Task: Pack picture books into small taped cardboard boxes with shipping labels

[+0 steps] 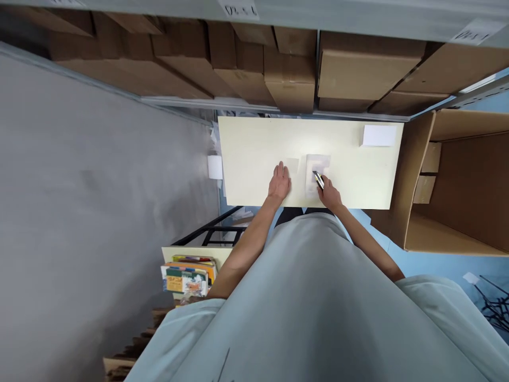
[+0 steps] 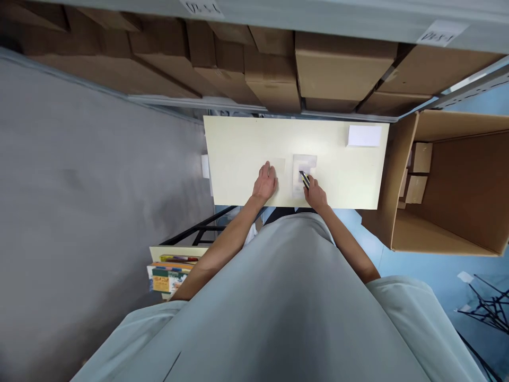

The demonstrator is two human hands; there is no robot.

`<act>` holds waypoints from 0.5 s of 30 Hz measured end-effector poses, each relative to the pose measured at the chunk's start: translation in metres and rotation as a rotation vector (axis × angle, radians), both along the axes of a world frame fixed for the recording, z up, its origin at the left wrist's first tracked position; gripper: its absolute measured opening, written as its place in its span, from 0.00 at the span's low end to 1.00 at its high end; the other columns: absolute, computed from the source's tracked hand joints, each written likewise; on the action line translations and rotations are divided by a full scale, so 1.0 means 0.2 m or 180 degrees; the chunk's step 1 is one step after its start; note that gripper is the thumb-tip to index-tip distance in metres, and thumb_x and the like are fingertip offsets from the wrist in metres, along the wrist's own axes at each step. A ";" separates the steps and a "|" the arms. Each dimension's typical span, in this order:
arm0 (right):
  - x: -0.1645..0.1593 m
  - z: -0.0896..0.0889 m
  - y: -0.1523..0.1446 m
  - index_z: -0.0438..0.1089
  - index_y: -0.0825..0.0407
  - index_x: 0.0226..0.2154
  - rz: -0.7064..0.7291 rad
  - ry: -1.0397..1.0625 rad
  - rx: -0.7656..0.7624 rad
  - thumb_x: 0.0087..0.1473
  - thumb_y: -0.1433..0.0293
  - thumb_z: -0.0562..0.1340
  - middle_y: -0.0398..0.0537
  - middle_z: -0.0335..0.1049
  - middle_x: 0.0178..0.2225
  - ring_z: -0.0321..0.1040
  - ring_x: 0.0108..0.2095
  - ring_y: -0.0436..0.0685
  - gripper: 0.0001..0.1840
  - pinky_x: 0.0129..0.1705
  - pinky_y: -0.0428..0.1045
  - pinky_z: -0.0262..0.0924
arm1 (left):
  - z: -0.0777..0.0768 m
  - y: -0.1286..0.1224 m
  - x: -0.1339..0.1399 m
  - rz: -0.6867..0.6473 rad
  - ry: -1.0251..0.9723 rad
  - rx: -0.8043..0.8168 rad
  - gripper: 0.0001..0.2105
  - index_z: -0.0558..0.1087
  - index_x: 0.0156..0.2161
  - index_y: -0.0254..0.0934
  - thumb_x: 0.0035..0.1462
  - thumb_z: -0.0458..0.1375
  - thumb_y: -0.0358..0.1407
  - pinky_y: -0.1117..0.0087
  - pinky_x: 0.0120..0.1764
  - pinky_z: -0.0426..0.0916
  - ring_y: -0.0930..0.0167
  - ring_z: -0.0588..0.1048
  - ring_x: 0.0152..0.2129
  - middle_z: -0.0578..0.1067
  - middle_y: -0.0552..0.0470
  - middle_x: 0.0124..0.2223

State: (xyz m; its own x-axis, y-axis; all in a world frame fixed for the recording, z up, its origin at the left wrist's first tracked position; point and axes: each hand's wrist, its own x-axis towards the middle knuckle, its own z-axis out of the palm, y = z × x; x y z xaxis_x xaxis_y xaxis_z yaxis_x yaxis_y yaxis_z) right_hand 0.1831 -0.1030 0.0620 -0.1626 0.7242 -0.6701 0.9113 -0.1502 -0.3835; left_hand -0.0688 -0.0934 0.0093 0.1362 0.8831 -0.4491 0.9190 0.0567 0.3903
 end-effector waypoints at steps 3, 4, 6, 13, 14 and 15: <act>-0.02 0.05 0.02 0.48 0.57 0.76 -0.0013 -0.0099 -0.0124 0.75 0.64 0.50 0.66 0.65 0.68 0.77 0.53 0.68 0.33 0.52 0.60 0.73 | 0.05 0.00 0.02 -0.0058 0.0098 -0.0164 0.31 0.55 0.75 0.21 0.70 0.50 0.32 0.45 0.73 0.59 0.49 0.48 0.79 0.51 0.23 0.79; -0.02 0.07 0.03 0.48 0.57 0.76 -0.0010 -0.0123 -0.0153 0.75 0.64 0.50 0.66 0.65 0.68 0.77 0.53 0.68 0.33 0.53 0.60 0.73 | 0.06 0.00 0.03 -0.0080 0.0122 -0.0210 0.32 0.55 0.75 0.21 0.70 0.51 0.32 0.47 0.73 0.60 0.49 0.48 0.79 0.50 0.22 0.79; -0.03 0.11 0.02 0.48 0.57 0.76 -0.0003 -0.0158 -0.0176 0.75 0.64 0.50 0.66 0.66 0.67 0.76 0.55 0.68 0.33 0.55 0.60 0.72 | 0.08 0.00 0.03 -0.0135 0.0146 -0.0242 0.33 0.55 0.76 0.21 0.70 0.52 0.32 0.50 0.72 0.62 0.49 0.47 0.79 0.50 0.23 0.79; 0.01 0.23 -0.06 0.50 0.59 0.76 -0.0340 -0.0188 0.0111 0.74 0.64 0.51 0.68 0.67 0.67 0.74 0.59 0.68 0.33 0.58 0.60 0.71 | 0.13 0.01 -0.04 -0.0394 0.0091 -0.0235 0.32 0.55 0.76 0.23 0.71 0.49 0.33 0.49 0.67 0.70 0.49 0.50 0.78 0.51 0.26 0.80; 0.02 0.24 -0.07 0.51 0.59 0.75 -0.0415 -0.0176 0.0177 0.74 0.64 0.51 0.68 0.67 0.67 0.74 0.59 0.69 0.33 0.58 0.60 0.71 | 0.14 0.01 -0.04 -0.0442 0.0074 -0.0250 0.32 0.55 0.76 0.22 0.71 0.48 0.33 0.48 0.66 0.70 0.48 0.50 0.78 0.50 0.25 0.80; 0.02 0.25 -0.08 0.51 0.59 0.75 -0.0483 -0.0158 0.0237 0.74 0.63 0.51 0.68 0.67 0.67 0.74 0.59 0.69 0.33 0.59 0.61 0.71 | 0.14 0.02 -0.05 -0.0487 0.0064 -0.0259 0.32 0.55 0.76 0.20 0.71 0.48 0.33 0.48 0.67 0.69 0.47 0.50 0.78 0.49 0.24 0.80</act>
State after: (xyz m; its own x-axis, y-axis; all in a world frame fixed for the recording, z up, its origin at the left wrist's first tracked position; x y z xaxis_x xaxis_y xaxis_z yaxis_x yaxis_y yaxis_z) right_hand 0.1874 -0.1199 0.1124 -0.0156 0.7859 -0.6182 0.8984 -0.2605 -0.3537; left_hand -0.0790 -0.0896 0.0378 0.2565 0.8134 -0.5221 0.9268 -0.0538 0.3716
